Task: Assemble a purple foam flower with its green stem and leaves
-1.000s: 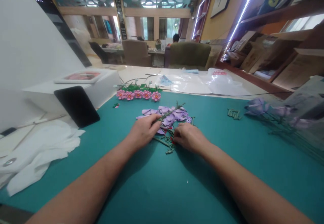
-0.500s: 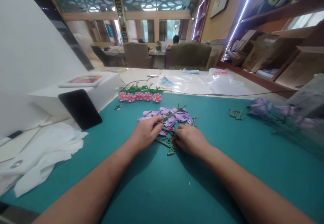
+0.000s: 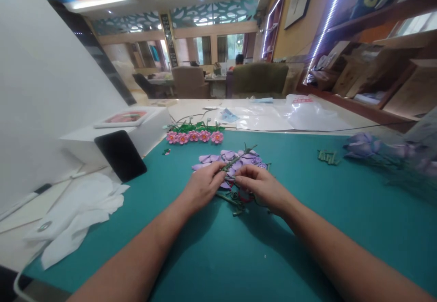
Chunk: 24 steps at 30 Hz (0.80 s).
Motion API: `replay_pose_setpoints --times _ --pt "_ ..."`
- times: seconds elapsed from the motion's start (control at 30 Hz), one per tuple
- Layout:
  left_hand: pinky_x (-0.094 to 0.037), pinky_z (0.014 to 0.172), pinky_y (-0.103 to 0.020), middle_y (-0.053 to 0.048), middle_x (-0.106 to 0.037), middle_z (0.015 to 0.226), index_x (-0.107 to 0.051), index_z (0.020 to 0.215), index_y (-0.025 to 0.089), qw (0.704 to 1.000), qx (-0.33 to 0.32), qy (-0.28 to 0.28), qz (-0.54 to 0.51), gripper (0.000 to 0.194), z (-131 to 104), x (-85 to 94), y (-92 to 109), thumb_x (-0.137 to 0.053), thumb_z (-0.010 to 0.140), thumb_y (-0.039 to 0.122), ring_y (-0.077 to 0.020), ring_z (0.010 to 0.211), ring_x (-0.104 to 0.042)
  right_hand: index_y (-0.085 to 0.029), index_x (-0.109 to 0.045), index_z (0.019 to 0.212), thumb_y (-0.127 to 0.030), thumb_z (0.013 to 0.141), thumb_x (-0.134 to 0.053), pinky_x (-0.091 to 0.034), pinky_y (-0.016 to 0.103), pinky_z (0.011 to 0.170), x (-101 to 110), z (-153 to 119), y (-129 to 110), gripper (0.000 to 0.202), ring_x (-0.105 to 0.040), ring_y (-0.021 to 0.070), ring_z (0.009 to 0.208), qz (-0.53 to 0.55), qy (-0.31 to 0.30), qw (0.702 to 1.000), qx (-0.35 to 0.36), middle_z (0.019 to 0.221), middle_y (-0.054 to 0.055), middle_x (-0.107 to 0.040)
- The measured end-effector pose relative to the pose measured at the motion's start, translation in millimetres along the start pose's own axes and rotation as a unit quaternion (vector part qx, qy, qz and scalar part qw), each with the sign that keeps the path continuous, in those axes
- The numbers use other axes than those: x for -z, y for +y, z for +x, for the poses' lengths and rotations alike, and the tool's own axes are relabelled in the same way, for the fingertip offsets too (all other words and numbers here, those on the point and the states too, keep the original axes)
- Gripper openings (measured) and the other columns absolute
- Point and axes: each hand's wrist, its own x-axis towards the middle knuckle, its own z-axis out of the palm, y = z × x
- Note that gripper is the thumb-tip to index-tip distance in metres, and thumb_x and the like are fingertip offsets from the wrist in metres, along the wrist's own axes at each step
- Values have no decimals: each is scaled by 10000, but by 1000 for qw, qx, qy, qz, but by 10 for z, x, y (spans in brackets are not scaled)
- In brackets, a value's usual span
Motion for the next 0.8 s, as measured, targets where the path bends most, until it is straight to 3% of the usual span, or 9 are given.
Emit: replay_pose_setpoints --times 0.1,0.3,0.8 --pt "-437 727 -283 -35 -672 893 -609 985 184 1000 4 3 -13 266 -18 26 35 -396 892 314 -186 820 -599 -177 -575 747 -451 609 -788 -316 218 466 -4 24 60 374 -443 82 487 91 10 995 -34 520 -71 -492" --pt "-416 684 -272 -21 -645 822 -591 891 191 999 -32 2 -19 287 -33 55 51 -374 910 378 -175 761 -575 -174 -596 774 -422 600 -842 -323 199 456 13 38 128 390 -499 72 490 209 -32 975 -71 565 -55 -567" --pt "-426 703 -263 -32 -656 846 -590 936 206 998 -69 6 5 308 -53 46 41 -344 922 391 -179 776 -585 -169 -579 707 -423 569 -861 -329 196 443 -5 43 98 404 -479 59 462 231 -38 970 -64 540 -55 -556"
